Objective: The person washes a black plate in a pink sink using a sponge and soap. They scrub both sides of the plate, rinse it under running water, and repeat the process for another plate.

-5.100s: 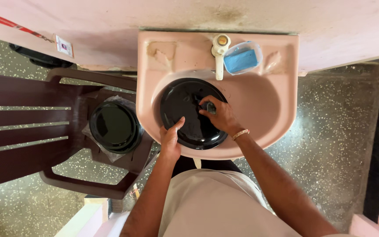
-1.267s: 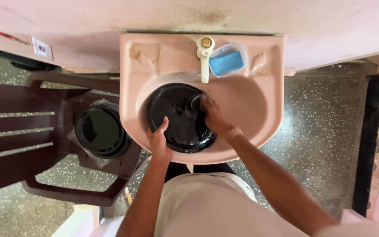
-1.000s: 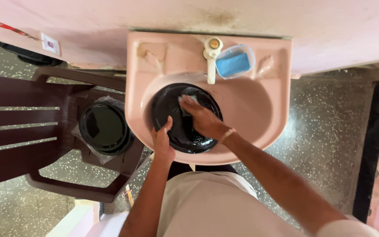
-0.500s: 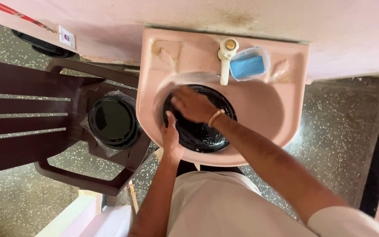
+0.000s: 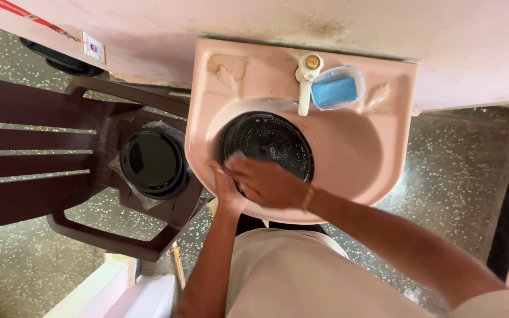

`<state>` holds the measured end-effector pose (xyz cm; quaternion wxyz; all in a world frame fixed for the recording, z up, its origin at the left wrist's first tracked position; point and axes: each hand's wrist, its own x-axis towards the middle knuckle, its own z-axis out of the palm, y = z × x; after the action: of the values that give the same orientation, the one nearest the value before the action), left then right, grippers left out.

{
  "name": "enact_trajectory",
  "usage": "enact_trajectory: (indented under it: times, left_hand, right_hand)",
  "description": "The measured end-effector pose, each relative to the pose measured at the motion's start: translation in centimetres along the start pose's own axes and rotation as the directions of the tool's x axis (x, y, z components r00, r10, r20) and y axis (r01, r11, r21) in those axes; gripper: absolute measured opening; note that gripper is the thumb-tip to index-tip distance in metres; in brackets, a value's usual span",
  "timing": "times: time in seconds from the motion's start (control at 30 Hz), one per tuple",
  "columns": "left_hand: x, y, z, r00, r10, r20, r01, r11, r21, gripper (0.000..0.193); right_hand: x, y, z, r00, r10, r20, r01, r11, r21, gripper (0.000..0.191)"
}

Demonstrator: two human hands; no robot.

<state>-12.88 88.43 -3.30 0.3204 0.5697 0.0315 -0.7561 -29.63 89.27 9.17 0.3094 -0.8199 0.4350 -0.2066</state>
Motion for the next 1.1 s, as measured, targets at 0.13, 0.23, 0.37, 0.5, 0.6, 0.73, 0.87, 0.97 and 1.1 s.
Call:
enact_trajectory:
  times: [0.13,0.23,0.37,0.5,0.6,0.73,0.87,0.97,1.1]
  left_hand:
    - [-0.3,0.3,0.3,0.993,0.004,0.115,0.009,0.994,-0.110,0.092]
    - [-1.3,0.6,1.1,0.973,0.073,0.220,-0.062,0.997,-0.056,0.078]
    - [-2.5,1.4,2.3,0.994,0.108,0.025,-0.110,0.988,0.104,0.078]
    - [-2.9,1.5,2.7,1.000,0.001,0.009,-0.001,0.998,0.065,0.091]
    - [-2.6,1.4,2.6,0.995,0.092,0.031,-0.096,0.986,0.137,0.093]
    - [-2.8,1.5,2.6,0.994,0.109,0.003,-0.108,0.974,0.197,0.094]
    - [-3.4,1.8,3.0,0.996,0.077,-0.033,-0.070,0.982,0.175,0.095]
    - [-3.4,1.6,3.0,0.995,0.065,-0.075,-0.049,0.978,0.201,0.094]
    - [-2.6,0.9,2.6,0.981,0.181,0.069,-0.190,0.970,0.153,0.096]
  right_hand:
    - [-1.2,0.4,0.4,0.985,-0.172,0.021,0.173,0.984,-0.037,0.052]
    - [0.2,1.7,0.7,0.991,0.125,-0.047,-0.129,0.985,-0.111,0.051]
    - [-0.2,0.4,1.7,0.971,0.107,-0.215,-0.194,0.876,-0.442,0.051]
    - [-3.3,1.0,3.0,0.974,-0.050,-0.220,-0.028,0.941,-0.337,0.047]
    - [-2.2,7.3,3.0,0.931,0.234,-0.281,-0.299,0.929,-0.217,0.050]
    - [-0.9,8.0,4.3,0.948,0.307,-0.085,-0.285,0.698,-0.657,0.048]
    - [-4.4,-1.2,5.5,0.950,0.253,-0.184,-0.243,0.967,0.074,0.048]
    - [-7.2,-2.0,3.6,0.993,0.053,-0.107,-0.079,0.965,-0.251,0.055]
    - [-5.9,3.2,1.8,0.904,0.360,-0.233,-0.386,0.919,-0.077,0.049]
